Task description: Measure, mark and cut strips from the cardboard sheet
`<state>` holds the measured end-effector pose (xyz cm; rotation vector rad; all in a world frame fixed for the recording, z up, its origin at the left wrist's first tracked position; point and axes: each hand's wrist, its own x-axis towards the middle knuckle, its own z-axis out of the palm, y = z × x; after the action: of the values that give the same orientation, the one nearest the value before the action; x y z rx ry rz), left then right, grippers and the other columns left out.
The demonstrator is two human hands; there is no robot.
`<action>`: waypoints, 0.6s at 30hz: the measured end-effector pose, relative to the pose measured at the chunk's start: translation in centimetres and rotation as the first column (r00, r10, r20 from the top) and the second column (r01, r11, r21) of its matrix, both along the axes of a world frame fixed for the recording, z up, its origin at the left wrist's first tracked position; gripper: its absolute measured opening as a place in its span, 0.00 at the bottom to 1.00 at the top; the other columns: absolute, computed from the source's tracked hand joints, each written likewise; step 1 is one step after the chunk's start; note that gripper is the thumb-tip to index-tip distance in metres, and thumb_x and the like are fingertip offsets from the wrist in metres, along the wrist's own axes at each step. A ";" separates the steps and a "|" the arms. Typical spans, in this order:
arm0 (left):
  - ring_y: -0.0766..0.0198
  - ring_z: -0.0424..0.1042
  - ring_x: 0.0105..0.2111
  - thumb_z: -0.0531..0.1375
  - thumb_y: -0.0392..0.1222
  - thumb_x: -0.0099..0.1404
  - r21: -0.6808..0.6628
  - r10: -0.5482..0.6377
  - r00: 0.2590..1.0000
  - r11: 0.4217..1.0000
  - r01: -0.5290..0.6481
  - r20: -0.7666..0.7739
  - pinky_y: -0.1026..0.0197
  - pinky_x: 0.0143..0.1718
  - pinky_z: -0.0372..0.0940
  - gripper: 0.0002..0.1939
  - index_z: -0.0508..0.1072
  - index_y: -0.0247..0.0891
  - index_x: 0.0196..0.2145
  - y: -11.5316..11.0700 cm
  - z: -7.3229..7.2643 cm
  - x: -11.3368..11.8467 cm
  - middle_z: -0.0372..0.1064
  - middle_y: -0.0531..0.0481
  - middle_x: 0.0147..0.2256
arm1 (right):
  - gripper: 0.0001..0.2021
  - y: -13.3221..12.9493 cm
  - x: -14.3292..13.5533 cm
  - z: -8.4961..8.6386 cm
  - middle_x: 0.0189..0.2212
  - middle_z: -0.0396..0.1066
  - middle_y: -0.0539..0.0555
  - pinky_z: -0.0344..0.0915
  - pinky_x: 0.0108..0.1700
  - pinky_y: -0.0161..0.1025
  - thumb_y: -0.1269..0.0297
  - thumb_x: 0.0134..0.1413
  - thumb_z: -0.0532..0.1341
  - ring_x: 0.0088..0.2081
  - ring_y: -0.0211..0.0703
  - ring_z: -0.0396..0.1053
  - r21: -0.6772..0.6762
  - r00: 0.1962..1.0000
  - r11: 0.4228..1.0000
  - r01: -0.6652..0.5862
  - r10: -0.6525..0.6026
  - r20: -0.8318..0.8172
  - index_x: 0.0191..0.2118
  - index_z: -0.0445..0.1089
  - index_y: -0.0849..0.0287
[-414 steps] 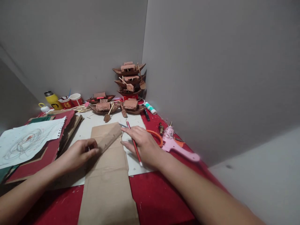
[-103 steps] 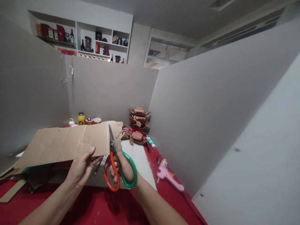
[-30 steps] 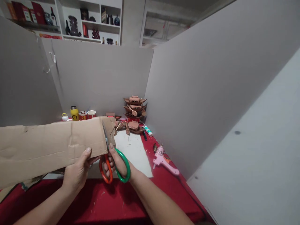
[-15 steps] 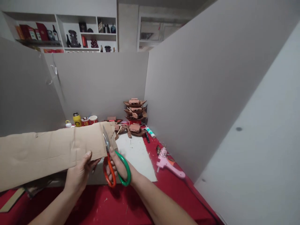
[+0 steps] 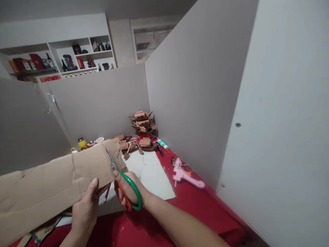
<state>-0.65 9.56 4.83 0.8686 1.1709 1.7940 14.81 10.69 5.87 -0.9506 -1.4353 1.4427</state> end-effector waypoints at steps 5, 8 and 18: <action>0.52 0.74 0.48 0.69 0.43 0.55 -0.016 -0.012 1.000 1.000 0.012 0.006 0.53 0.47 0.71 0.10 0.80 0.41 0.37 -0.3 0.6 0.0 0.78 0.49 0.34 | 0.39 0.4 0.2 0.2 0.12 0.62 0.49 0.60 0.14 0.31 0.23 0.43 0.47 0.12 0.34 0.62 -0.031 0.996 0.996 -0.082 0.081 -0.027 0.20 0.64 0.62; 0.50 0.75 0.46 0.67 0.43 0.58 0.004 -0.057 0.997 0.998 0.057 0.051 0.51 0.45 0.72 0.12 0.79 0.41 0.41 -0.3 1.1 0.5 0.78 0.47 0.37 | 0.39 0.6 0.3 0.0 0.08 0.59 0.48 0.56 0.11 0.30 0.24 0.44 0.47 0.09 0.34 0.59 -0.014 0.999 0.999 -0.033 0.033 -0.028 0.15 0.62 0.61; 0.54 0.77 0.41 0.65 0.36 0.57 0.015 -0.126 0.959 0.992 0.127 0.256 0.49 0.44 0.74 0.10 0.77 0.39 0.39 -0.3 2.2 1.0 0.77 0.49 0.34 | 0.36 0.7 -0.5 -0.7 0.07 0.56 0.43 0.50 0.09 0.27 0.27 0.47 0.52 0.07 0.29 0.53 -0.056 0.971 0.997 -0.046 0.032 -0.236 0.20 0.65 0.62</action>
<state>0.36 9.28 7.03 0.6707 0.9302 1.7403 14.30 11.36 5.13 -0.7630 -1.2477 1.5793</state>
